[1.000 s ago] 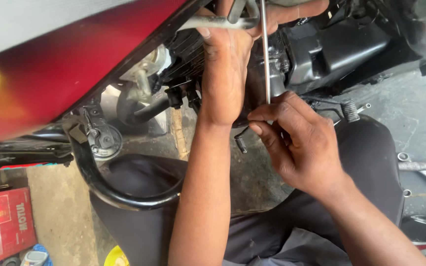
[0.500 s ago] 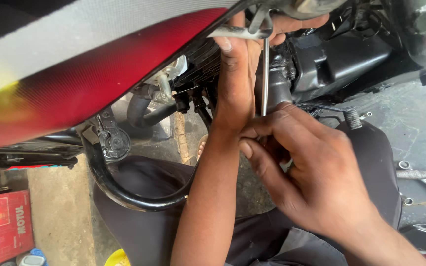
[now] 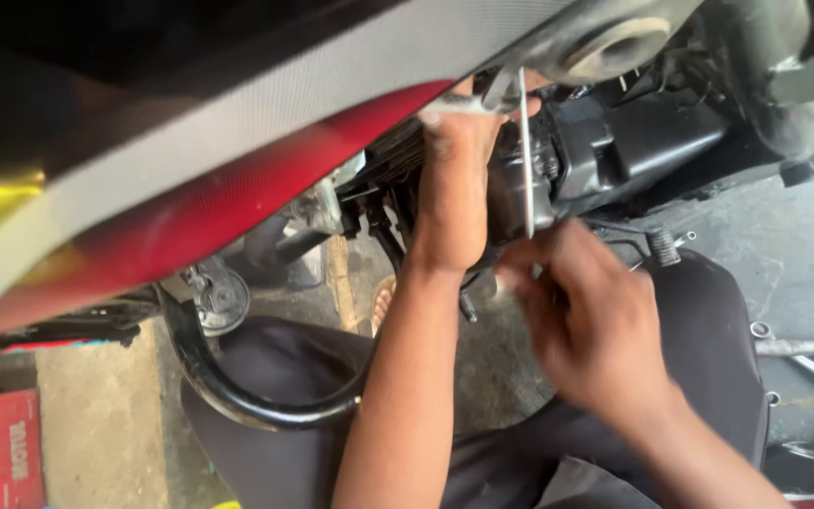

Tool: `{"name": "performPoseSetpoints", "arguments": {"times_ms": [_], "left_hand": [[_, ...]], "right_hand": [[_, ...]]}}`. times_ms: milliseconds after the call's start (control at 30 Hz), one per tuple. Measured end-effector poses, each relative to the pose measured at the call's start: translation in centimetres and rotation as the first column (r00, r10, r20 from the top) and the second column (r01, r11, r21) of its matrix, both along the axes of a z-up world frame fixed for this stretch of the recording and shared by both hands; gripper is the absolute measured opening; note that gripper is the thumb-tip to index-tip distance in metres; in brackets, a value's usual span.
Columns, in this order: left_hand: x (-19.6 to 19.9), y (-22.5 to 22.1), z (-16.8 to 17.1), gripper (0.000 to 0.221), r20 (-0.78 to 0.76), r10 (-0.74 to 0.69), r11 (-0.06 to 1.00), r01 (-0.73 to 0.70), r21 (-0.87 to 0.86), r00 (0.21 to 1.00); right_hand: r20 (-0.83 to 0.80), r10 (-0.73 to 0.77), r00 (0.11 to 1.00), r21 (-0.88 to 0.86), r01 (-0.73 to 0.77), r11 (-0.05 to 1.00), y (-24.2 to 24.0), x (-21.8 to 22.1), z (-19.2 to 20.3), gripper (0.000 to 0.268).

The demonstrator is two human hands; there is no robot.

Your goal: The person works on the internal components of a motorcycle using a wrench and a screwdriver to loosen and tighten various parts near the engine block.

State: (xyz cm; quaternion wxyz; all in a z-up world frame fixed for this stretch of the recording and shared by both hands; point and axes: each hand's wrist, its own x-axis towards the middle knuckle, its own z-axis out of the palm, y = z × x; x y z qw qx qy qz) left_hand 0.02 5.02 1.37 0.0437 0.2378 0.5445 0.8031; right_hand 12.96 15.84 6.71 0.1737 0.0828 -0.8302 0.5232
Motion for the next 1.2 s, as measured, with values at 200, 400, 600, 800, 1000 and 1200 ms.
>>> {"name": "performPoseSetpoints", "arguments": {"times_ms": [200,400,600,800,1000,1200], "left_hand": [[0.6,0.1,0.3,0.092,-0.03,0.0,0.999,-0.002,-0.047,1.0],[0.8,-0.1,-0.5,0.098,0.041,-0.011,1.0,0.011,-0.01,0.999],[0.8,-0.1,-1.2,0.09,0.063,0.007,1.0,-0.008,0.018,0.998],[0.9,-1.0,-3.0,0.078,0.035,0.008,0.999,-0.006,-0.044,0.999],[-0.9,-0.9,-2.5,0.07,-0.051,-0.001,0.995,-0.004,-0.101,0.999],[0.6,-0.1,-0.5,0.081,-0.002,0.02,0.999,-0.02,-0.046,1.0]], "right_hand": [[-0.018,0.126,0.992,0.018,-0.126,0.992,2.0,-0.3,-0.8,0.012],[0.059,0.121,0.991,-0.035,-0.119,0.992,1.2,0.5,3.7,0.014],[0.066,0.096,0.993,-0.12,-0.088,0.989,-0.5,0.2,7.8,0.017],[0.03,0.142,0.989,-0.171,-0.135,0.976,-1.5,0.1,5.3,0.015],[0.117,-0.031,0.993,-0.015,0.033,0.999,0.5,0.1,-1.3,0.011],[0.011,0.081,0.997,0.073,-0.082,0.994,2.0,0.0,-0.4,0.012]]}}
